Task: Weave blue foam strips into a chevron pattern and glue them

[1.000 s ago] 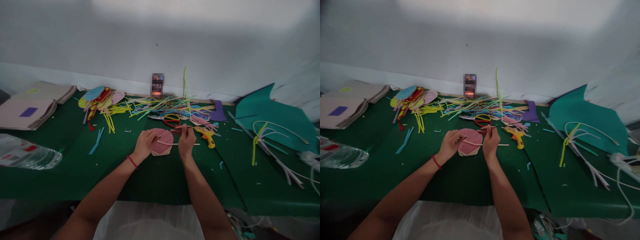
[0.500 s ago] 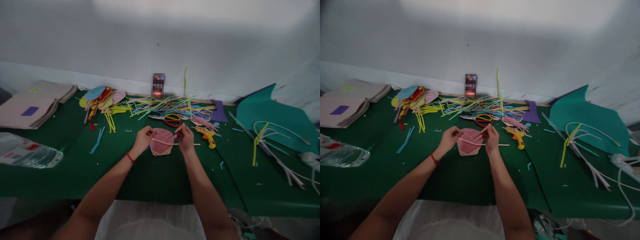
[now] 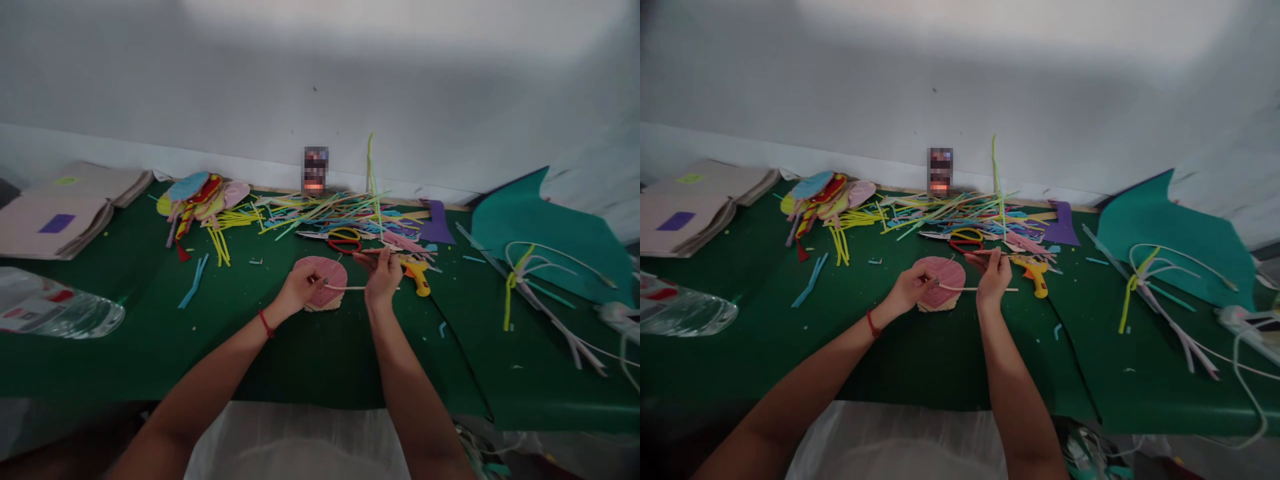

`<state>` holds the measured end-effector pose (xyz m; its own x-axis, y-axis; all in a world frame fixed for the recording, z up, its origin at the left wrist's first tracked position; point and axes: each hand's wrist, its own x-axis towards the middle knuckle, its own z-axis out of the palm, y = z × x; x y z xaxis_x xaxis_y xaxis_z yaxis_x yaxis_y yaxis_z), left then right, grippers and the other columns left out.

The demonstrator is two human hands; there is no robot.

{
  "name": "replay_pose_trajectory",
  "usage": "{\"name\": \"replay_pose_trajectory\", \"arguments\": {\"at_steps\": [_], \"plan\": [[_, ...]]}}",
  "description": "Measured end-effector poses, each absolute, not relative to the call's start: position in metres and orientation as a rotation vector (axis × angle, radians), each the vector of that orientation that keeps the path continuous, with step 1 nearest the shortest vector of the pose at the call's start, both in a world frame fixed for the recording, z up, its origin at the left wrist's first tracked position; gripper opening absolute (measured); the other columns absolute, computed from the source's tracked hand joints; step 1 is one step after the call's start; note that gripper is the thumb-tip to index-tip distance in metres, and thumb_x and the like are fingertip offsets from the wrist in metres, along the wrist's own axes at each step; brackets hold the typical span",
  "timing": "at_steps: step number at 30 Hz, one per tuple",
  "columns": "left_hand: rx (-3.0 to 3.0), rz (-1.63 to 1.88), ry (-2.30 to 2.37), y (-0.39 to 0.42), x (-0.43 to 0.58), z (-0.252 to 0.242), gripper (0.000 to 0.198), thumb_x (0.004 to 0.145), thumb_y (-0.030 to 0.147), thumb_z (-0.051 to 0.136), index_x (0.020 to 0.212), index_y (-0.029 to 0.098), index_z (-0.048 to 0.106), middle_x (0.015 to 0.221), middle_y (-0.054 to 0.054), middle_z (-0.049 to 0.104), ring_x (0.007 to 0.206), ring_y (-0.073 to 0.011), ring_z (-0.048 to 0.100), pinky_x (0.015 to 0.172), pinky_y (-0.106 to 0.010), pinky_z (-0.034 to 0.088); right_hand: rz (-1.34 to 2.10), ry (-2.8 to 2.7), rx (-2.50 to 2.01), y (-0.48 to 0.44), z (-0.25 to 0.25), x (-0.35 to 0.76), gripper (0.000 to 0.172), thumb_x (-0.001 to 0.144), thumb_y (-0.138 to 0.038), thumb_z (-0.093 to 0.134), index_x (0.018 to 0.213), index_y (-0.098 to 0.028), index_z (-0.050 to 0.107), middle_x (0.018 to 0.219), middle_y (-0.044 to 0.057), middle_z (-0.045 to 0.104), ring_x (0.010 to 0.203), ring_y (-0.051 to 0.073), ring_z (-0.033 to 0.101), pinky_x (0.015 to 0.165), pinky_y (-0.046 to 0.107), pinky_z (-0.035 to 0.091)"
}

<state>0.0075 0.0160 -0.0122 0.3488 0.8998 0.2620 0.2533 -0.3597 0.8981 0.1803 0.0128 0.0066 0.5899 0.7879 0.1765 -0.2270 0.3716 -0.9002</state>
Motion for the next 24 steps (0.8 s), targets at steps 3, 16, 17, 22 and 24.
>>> {"name": "replay_pose_trajectory", "arguments": {"at_steps": [3, 16, 17, 22, 24], "plan": [[1.843, 0.968, 1.066, 0.02, 0.009, -0.02, 0.015, 0.078, 0.022, 0.06, 0.065, 0.017, 0.056, 0.063, 0.001, 0.058, 0.063, -0.0133, 0.052, 0.06, -0.025, 0.04, 0.846, -0.568, -0.927, 0.017, 0.005, 0.183, 0.032, 0.077, -0.051, 0.061, 0.071, -0.02, 0.054, 0.064, -0.004, 0.065, 0.055, 0.013, 0.065, 0.057, 0.027, 0.055], [1.603, 1.443, 1.368, 0.05, -0.04, 0.002, 0.02, 0.081, 0.033, 0.058, 0.067, 0.019, 0.054, 0.062, 0.002, 0.055, 0.061, -0.0122, 0.051, 0.06, -0.024, 0.04, 0.758, -0.637, -0.98, 0.019, 0.006, 0.202, 0.036, 0.074, -0.052, 0.063, 0.065, -0.02, 0.052, 0.055, -0.007, 0.058, 0.039, 0.007, 0.053, 0.039, 0.02, 0.043], [1.588, 1.441, 1.353, 0.051, -0.042, 0.002, 0.021, 0.081, 0.035, 0.058, 0.068, 0.019, 0.056, 0.063, 0.002, 0.057, 0.062, -0.0125, 0.052, 0.061, -0.024, 0.041, 0.75, -0.645, -0.992, 0.02, 0.005, 0.202, 0.036, 0.075, -0.053, 0.062, 0.066, -0.02, 0.053, 0.056, -0.006, 0.059, 0.041, 0.008, 0.054, 0.041, 0.021, 0.045], [1.641, 1.343, 1.266, 0.05, -0.038, -0.001, 0.034, 0.088, 0.045, 0.046, 0.075, 0.018, 0.063, 0.07, -0.002, 0.062, 0.07, -0.015, 0.058, 0.066, -0.026, 0.044, 0.807, -0.688, -0.982, 0.019, 0.006, 0.194, 0.035, 0.073, -0.055, 0.063, 0.069, -0.021, 0.055, 0.061, -0.005, 0.063, 0.045, 0.011, 0.058, 0.047, 0.026, 0.051], [1.624, 1.302, 1.221, 0.046, -0.031, -0.003, 0.035, 0.087, 0.046, 0.047, 0.077, 0.017, 0.064, 0.073, -0.003, 0.064, 0.072, -0.0157, 0.06, 0.068, -0.026, 0.045, 0.842, -0.711, -0.958, 0.017, 0.007, 0.189, 0.035, 0.073, -0.055, 0.063, 0.07, -0.021, 0.055, 0.061, -0.005, 0.064, 0.047, 0.011, 0.06, 0.049, 0.026, 0.052]]}}
